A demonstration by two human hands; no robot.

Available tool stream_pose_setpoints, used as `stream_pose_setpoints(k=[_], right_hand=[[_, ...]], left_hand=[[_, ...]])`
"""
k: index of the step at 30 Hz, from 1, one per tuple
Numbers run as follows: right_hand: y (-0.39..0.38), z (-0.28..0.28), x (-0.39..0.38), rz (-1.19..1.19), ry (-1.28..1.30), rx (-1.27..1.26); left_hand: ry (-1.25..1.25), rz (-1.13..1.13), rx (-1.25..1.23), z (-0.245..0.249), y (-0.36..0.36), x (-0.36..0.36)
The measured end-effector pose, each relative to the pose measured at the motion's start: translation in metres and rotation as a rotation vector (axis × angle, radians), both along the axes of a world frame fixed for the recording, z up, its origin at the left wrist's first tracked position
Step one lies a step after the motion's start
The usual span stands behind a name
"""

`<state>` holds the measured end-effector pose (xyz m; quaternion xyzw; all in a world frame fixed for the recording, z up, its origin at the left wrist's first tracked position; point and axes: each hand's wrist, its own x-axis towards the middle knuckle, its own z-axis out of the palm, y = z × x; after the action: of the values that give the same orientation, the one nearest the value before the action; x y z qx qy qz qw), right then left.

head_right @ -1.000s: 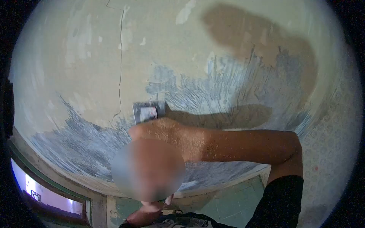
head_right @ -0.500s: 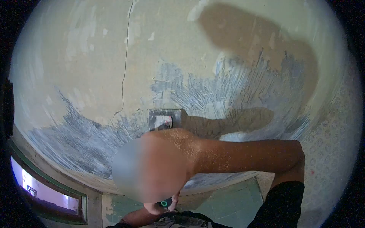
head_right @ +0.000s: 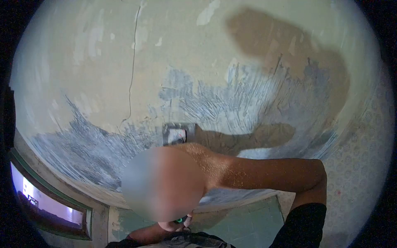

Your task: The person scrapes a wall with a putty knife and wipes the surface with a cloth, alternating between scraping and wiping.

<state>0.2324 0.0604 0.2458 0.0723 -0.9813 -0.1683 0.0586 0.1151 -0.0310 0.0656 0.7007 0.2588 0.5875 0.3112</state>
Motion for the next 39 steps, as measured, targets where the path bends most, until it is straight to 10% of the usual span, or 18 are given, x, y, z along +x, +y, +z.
stream_pose_setpoints(k=[3, 7, 9, 11, 13, 21, 25, 26, 29, 30, 39], right_hand=[[0.008, 0.002, -0.005, 0.02, -0.043, -0.024], [0.006, 0.009, -0.008, 0.014, -0.032, -0.011], [0.004, 0.006, -0.008, -0.017, -0.032, -0.044], [0.009, 0.018, -0.014, -0.005, -0.062, -0.03], [0.005, 0.033, -0.023, -0.016, -0.068, 0.007], [0.01, 0.039, -0.028, 0.045, -0.055, -0.008], [0.0, 0.033, -0.023, 0.053, -0.019, -0.028], [0.002, 0.03, -0.022, 0.054, -0.026, -0.021], [0.004, 0.05, -0.03, 0.052, -0.035, -0.003], [0.003, 0.056, -0.031, 0.04, -0.035, -0.014], [0.006, 0.058, -0.033, 0.023, 0.054, 0.043]], left_hand=[[0.114, 0.181, 0.308, 0.016, 0.009, -0.004], [-0.465, -0.482, -0.521, 0.01, 0.009, -0.008], [0.07, 0.183, 0.387, 0.021, 0.009, -0.007], [0.295, 0.315, 0.496, 0.034, 0.006, -0.017], [-0.487, -0.285, -0.397, 0.043, 0.002, -0.017], [0.012, -0.11, -0.322, 0.056, 0.001, -0.03], [-0.301, -0.306, -0.403, 0.052, -0.004, -0.021], [0.125, 0.026, -0.182, 0.054, -0.009, -0.022], [-0.01, 0.151, -0.222, 0.074, -0.012, -0.018], [-0.442, -0.416, -0.56, 0.064, -0.008, -0.024], [-0.486, -0.454, -0.388, 0.07, 0.003, -0.023]])
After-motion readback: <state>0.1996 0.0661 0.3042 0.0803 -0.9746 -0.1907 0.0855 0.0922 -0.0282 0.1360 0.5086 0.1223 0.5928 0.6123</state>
